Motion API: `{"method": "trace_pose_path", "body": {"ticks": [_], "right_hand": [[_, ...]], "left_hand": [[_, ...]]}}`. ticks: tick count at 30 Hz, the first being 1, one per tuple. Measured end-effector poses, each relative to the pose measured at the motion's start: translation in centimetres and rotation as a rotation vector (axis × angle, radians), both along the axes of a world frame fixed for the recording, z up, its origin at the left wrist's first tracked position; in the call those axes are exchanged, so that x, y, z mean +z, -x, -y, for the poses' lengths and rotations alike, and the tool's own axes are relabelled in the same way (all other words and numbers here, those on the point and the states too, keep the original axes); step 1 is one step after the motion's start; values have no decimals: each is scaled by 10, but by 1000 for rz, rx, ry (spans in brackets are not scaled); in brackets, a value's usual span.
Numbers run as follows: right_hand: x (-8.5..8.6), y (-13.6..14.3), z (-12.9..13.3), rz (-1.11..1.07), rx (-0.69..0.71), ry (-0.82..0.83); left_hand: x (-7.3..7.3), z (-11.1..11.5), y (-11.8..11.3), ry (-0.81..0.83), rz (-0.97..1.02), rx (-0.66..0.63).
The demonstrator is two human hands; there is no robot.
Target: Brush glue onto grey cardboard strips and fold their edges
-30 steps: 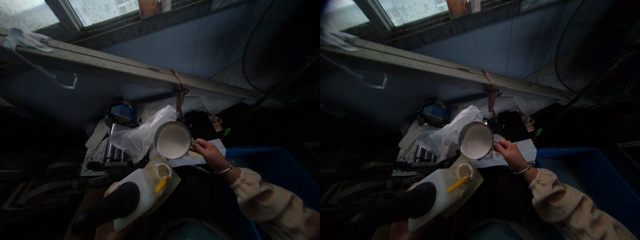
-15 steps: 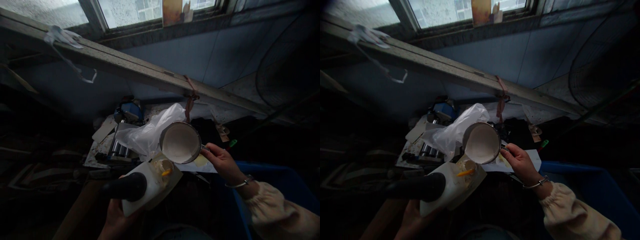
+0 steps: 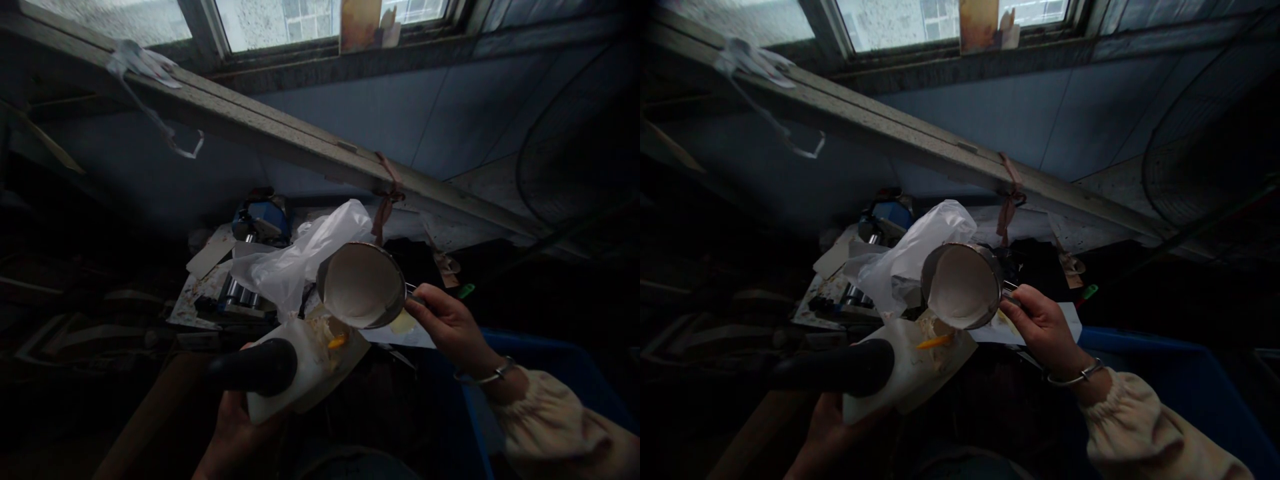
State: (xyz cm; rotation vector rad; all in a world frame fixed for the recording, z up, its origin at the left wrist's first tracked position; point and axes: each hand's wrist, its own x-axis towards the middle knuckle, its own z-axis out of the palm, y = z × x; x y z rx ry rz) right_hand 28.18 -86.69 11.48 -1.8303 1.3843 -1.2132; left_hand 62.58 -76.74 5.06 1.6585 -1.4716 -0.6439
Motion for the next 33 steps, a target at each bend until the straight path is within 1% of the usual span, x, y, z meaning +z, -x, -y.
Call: {"method": "trace_pose_path", "body": {"ticks": [4,7,10,13,18,24,33], "right_hand": [[9,-2,-1,-48,15,57],[15,-3,0,-58,24,73],[17,-3,1,-59,32,74],[17,-2,1,-71,39,80],[19,-1,2,-103,59,93],[20,1,2,-136,81,126],[26,0,3,-154,104,134]], "left_hand": [[3,-3,9,-101,-208,117],[4,-3,12,-95,-271,125],[3,-3,10,-98,-211,169],[1,-4,8,-79,-137,184],[-2,-4,8,-127,-189,186],[-2,-2,9,-57,-209,128],[1,1,14,-66,-228,114]]}}
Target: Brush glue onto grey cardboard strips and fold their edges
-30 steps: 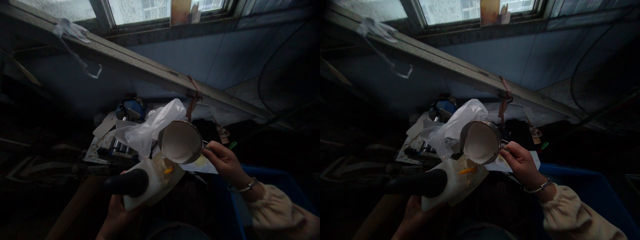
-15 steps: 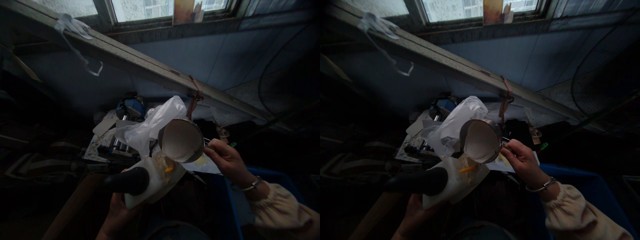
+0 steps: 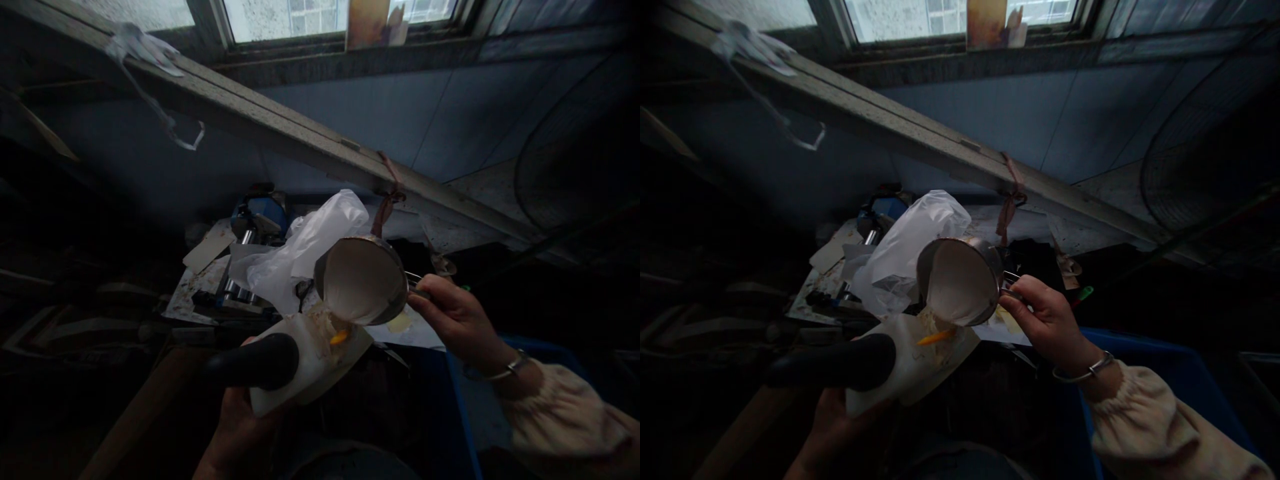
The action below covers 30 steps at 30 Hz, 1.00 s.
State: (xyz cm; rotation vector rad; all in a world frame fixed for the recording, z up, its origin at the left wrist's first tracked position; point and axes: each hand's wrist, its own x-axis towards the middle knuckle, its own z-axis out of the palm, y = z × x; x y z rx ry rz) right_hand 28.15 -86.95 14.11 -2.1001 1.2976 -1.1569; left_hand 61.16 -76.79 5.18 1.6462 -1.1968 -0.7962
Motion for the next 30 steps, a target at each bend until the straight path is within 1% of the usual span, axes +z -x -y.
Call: {"method": "trace_pose_path", "body": {"ticks": [2,5,8,10,18,23,27,30], "right_hand": [[1,1,1,-7,2,-6],[1,2,2,-16,-1,-8],[2,2,2,-20,-5,-3],[3,2,2,-24,-14,-6],[5,2,2,-25,-13,-4],[3,3,5,-30,-14,-15],[3,2,8,-24,-13,-32],[3,3,10,-34,-12,-28]], "left_hand": [[-3,1,-2,11,-4,-23],[-11,2,-7,63,48,-58],[-17,2,-11,76,97,-60],[-18,1,-11,61,96,-54],[-6,-1,-2,4,9,-15],[3,3,4,-15,-37,-2],[9,8,10,10,-130,-61],[7,10,9,45,-120,-79]]}}
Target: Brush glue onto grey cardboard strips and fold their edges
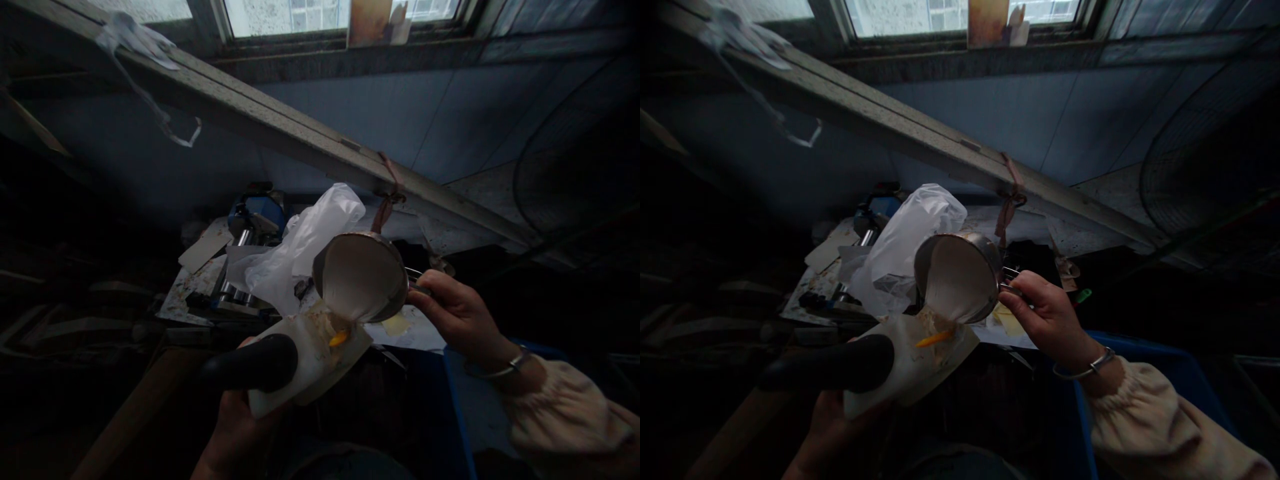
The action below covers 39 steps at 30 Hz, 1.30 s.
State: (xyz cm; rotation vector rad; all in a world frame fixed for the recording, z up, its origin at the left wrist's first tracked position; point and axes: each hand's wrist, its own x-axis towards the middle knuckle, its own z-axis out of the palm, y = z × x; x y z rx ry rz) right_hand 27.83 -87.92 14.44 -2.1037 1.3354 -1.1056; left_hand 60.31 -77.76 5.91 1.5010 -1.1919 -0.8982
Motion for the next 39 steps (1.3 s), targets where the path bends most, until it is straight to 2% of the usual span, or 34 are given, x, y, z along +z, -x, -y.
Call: {"method": "trace_pose_path", "body": {"ticks": [6,9,13,20,27,39], "right_hand": [[0,1,3,7,10,22],[0,1,5,7,14,18],[0,1,6,12,14,1],[1,4,9,4,6,7],[1,6,11,-4,23,23],[1,8,13,-13,47,45]], "left_hand": [[-14,-2,-9,-25,103,0],[-12,-1,-6,-17,76,47],[-7,0,-2,-34,67,43],[-11,0,-4,-70,101,73],[-6,3,1,-78,74,66],[-16,3,-2,-79,105,60]]}}
